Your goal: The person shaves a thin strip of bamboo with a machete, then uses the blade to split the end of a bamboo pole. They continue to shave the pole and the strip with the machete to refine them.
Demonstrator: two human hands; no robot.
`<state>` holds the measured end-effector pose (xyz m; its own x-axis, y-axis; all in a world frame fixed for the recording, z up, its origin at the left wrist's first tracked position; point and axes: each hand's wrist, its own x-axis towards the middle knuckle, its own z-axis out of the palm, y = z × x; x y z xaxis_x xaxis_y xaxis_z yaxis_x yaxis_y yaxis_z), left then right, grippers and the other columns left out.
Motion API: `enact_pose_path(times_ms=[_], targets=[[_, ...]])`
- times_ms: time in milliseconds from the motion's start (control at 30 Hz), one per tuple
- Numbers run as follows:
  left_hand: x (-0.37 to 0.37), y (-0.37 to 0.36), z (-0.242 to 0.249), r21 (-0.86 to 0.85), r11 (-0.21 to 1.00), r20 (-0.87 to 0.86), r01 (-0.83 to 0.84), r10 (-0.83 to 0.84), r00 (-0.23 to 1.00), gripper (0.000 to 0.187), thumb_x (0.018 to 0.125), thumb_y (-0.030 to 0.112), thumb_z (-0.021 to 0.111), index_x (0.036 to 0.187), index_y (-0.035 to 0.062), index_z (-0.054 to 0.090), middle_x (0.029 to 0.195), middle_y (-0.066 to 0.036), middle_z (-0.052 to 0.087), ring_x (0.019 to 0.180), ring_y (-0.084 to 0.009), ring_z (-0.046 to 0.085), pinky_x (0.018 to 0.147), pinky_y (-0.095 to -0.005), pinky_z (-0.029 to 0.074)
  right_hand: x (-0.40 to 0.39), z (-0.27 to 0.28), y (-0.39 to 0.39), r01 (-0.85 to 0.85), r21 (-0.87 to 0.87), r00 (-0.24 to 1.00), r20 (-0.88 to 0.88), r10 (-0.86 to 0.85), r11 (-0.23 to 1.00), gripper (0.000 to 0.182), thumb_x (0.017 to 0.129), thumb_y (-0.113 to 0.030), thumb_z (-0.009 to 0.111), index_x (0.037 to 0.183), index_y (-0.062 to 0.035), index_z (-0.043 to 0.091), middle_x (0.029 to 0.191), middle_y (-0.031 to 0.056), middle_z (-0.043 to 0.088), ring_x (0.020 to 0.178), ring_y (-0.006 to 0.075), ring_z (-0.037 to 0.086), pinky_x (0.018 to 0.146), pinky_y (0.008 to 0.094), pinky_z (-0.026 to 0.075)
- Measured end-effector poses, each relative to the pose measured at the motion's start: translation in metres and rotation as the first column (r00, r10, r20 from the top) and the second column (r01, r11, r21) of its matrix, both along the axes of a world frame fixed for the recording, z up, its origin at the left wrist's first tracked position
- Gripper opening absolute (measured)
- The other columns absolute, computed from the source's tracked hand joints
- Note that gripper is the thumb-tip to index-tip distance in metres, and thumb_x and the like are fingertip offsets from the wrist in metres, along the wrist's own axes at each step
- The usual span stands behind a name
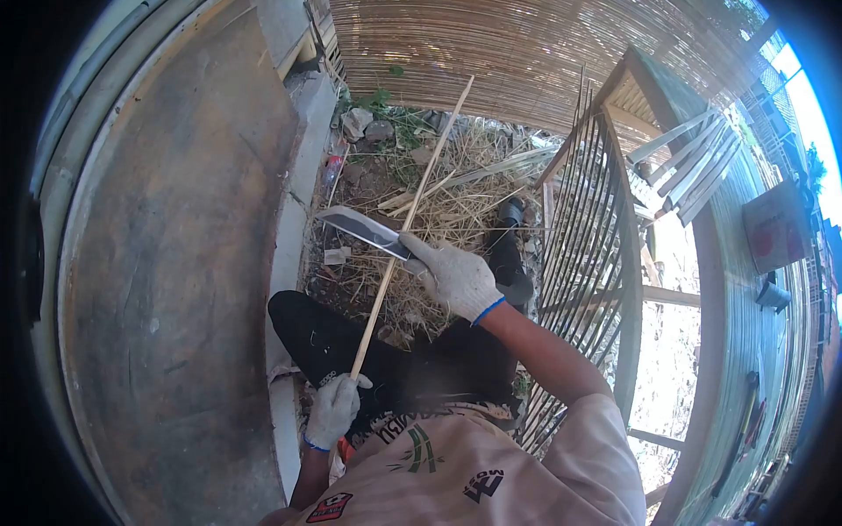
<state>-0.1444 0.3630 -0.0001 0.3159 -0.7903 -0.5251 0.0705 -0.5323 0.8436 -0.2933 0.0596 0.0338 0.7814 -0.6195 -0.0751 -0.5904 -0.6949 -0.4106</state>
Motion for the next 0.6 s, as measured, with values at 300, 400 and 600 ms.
enact_pose_path(times_ms=[300,400,600], targets=[[-0.024,0.01,-0.006,-0.076,0.997,-0.048,0.015,-0.018,0.999,0.035,0.112,0.02,0.044,0.125,-0.0001,0.069,0.063,-0.001,0.052,0.058,-0.0068,0.051,0.056,-0.0282,0.043,-0.03,-0.004,-0.017,0.108,-0.03,0.981,0.168,-0.102,0.994,0.051,0.108,-0.034,0.052,0.156,-0.0177,0.048,0.097,0.0214,0.068,0.085,0.0427,0.069,0.075,0.0533,0.055],[-0.026,-0.012,0.004,-0.085,0.996,0.045,-0.007,0.01,0.999,0.037,0.111,0.019,0.043,0.13,-0.0002,0.068,0.064,-0.001,0.053,0.058,-0.0066,0.052,0.055,-0.0279,0.043,-0.023,0.006,0.03,-0.037,0.073,0.999,0.04,0.034,0.997,0.054,0.107,-0.042,0.054,0.158,-0.025,0.044,0.092,0.0203,0.066,0.081,0.0407,0.07,0.068,0.0525,0.056],[-0.02,-0.029,0.023,-0.12,0.993,0.227,0.002,0.025,0.974,0.036,0.111,0.019,0.044,0.131,0.0008,0.068,0.064,-0.001,0.053,0.057,-0.0076,0.053,0.055,-0.0292,0.043,-0.012,0.002,0.062,-0.235,0.09,0.972,-0.002,0.236,0.968,0.059,0.108,-0.051,0.05,0.161,-0.0287,0.04,0.096,0.0189,0.065,0.079,0.0361,0.072,0.062,0.0479,0.058]])
